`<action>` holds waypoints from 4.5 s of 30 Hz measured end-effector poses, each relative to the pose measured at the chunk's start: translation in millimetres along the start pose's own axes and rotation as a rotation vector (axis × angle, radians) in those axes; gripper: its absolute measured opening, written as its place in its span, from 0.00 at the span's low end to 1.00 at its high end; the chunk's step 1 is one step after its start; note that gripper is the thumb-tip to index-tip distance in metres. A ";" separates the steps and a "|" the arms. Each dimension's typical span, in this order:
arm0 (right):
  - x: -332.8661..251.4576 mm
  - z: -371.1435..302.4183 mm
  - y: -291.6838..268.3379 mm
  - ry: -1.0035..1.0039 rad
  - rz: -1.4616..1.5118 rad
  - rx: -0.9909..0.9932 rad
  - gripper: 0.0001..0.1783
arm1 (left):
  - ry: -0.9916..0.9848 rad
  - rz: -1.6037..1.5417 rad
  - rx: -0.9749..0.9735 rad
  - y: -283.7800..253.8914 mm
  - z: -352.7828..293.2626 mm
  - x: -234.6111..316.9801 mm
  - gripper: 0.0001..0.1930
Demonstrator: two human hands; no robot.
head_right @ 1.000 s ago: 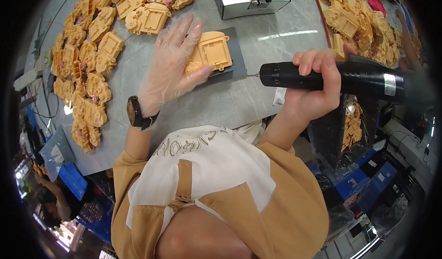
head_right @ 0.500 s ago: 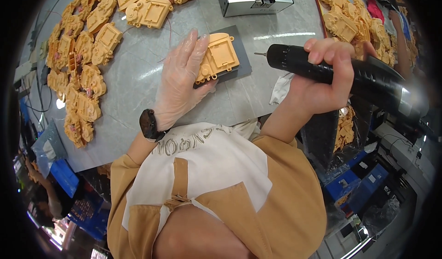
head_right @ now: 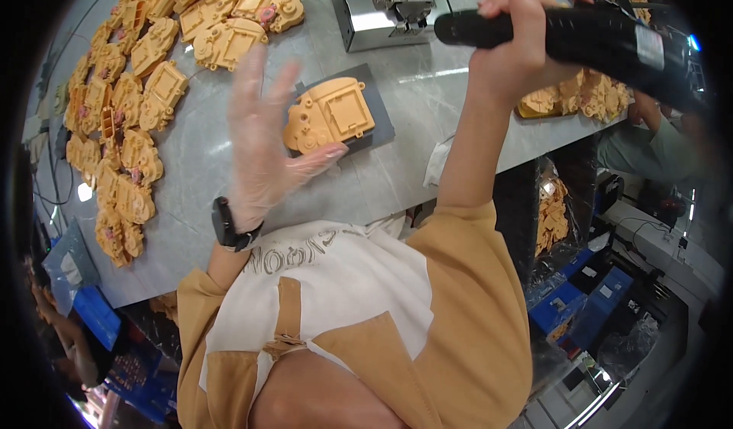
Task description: The person assembles plastic toy parts by placing casings onto a fixture and driving screws into them with an electric screwdriver.
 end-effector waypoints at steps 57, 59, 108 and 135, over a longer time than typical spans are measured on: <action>17.8 -9.2 30.7 -0.144 -0.220 -0.139 0.22 | -0.021 -0.261 -0.031 32.5 -40.9 -23.9 0.45; 23.8 -3.2 36.4 -0.130 -0.226 -0.127 0.21 | -0.015 -0.263 -0.039 33.0 -40.0 -22.8 0.45; -14.4 -113.1 46.6 0.303 -0.417 -0.425 0.24 | -0.013 -0.269 -0.059 31.3 -37.7 -23.9 0.45; 22.4 1.5 26.4 -0.245 0.301 -0.277 0.23 | -0.040 -0.307 -0.098 39.4 -35.8 -15.1 0.44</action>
Point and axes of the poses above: each hand's wrist, its own z-axis towards the middle knuckle, its own y-axis out of the palm, x = y × z, the point moved 5 cm from there along z, towards the middle knuckle, and after that the axes turned 11 degrees about z, right-handed, at the moved point
